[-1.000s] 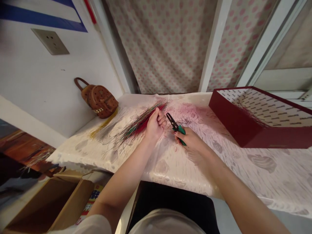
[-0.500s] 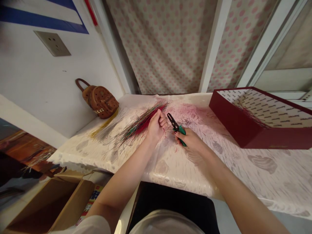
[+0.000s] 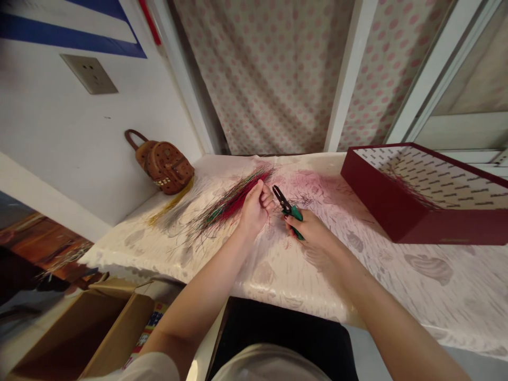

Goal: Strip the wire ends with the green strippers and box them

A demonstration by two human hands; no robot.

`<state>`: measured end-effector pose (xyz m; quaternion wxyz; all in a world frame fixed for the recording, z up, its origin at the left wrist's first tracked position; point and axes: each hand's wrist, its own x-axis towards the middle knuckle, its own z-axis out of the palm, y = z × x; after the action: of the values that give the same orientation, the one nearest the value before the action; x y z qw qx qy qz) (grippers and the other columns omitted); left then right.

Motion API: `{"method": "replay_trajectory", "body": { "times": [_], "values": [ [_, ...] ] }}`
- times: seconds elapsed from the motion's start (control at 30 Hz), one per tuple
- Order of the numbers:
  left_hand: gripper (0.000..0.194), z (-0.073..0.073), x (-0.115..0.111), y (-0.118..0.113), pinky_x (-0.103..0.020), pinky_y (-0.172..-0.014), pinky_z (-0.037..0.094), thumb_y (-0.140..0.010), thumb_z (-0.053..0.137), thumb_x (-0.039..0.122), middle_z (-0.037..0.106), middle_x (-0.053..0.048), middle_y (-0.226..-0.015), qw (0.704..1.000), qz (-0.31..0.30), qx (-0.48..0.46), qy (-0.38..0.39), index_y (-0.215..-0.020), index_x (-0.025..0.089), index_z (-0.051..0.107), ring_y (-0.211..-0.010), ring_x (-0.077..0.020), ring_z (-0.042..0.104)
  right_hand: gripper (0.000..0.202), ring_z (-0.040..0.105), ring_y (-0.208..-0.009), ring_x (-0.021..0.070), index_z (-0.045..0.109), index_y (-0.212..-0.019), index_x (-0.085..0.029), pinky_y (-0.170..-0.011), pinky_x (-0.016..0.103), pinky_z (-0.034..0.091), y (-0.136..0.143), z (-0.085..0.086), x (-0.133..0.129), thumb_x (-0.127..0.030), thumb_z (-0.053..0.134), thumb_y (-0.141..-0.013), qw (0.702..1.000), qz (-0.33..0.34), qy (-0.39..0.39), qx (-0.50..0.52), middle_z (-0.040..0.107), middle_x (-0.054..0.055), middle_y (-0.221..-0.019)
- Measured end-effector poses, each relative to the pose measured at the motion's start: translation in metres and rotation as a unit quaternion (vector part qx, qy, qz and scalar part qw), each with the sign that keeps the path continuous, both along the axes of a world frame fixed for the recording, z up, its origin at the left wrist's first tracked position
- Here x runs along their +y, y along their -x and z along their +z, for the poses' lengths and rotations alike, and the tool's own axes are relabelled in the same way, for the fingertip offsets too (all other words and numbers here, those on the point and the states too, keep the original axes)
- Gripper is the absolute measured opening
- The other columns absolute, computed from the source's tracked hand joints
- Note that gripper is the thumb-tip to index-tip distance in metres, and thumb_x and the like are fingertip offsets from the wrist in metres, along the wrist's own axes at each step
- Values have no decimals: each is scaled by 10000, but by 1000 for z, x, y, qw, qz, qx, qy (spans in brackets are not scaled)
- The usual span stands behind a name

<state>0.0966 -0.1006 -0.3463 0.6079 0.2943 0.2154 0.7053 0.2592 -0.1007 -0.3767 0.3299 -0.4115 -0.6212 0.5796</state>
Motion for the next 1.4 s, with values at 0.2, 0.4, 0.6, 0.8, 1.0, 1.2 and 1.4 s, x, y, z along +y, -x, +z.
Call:
{"method": "replay_trajectory", "body": {
  "times": [0.2,0.4,0.6,0.8,1.0,1.2,1.4],
  "values": [
    [419,-1,1,-1,-184,-437,270,-936,696,409,329,55,-578,1000,-5,-3,-8,-664,148,514,-465,-54,307,294,447,-416,126,541,-711,-208,-394,257,282,0,-2,-1,-463,665,-790,999,-14,-23,-29,522,-5,-506],
    [397,-4,2,0,-190,-453,304,-925,713,414,343,52,-581,1000,-9,-1,-29,-686,146,544,-475,-56,339,232,414,-406,129,512,-736,-230,-393,260,262,0,-4,-1,-417,573,-859,993,-38,-69,-84,483,-25,-510],
    [380,-5,2,0,-197,-476,347,-904,736,432,381,48,-590,1000,-4,10,-25,-718,146,569,-495,-62,380,224,472,-495,154,536,-702,-221,-508,285,347,-1,-4,3,-359,541,-878,968,-83,-154,-181,533,0,-561],
    [427,-7,2,-3,-187,-470,312,-885,748,468,360,54,-587,1000,4,31,-5,-692,150,538,-494,-58,347,173,565,-628,217,644,-880,-199,-606,313,342,-1,-1,1,-323,528,-915,921,-134,-228,-286,653,63,-712],
    [453,-9,0,-7,-183,-439,232,-845,792,457,325,70,-600,997,49,44,30,-677,152,501,-481,-47,240,231,636,-782,280,701,-1027,-175,-653,331,345,1,-2,-2,-291,519,-946,883,-153,-260,-359,736,154,-897],
    [445,-7,-2,-7,-188,-443,243,-868,765,452,340,71,-589,993,71,67,66,-677,160,488,-471,-51,257,260,667,-836,275,713,-1090,-184,-687,319,391,2,-7,2,-314,519,-976,876,-145,-260,-380,759,156,-963],
    [453,-8,-1,-6,-186,-437,218,-899,730,435,301,83,-558,992,74,79,70,-652,159,468,-452,-47,243,225,663,-807,275,714,-1047,-188,-666,320,390,-1,-8,5,-304,539,-965,872,-140,-267,-386,755,156,-933]
  ]
}}
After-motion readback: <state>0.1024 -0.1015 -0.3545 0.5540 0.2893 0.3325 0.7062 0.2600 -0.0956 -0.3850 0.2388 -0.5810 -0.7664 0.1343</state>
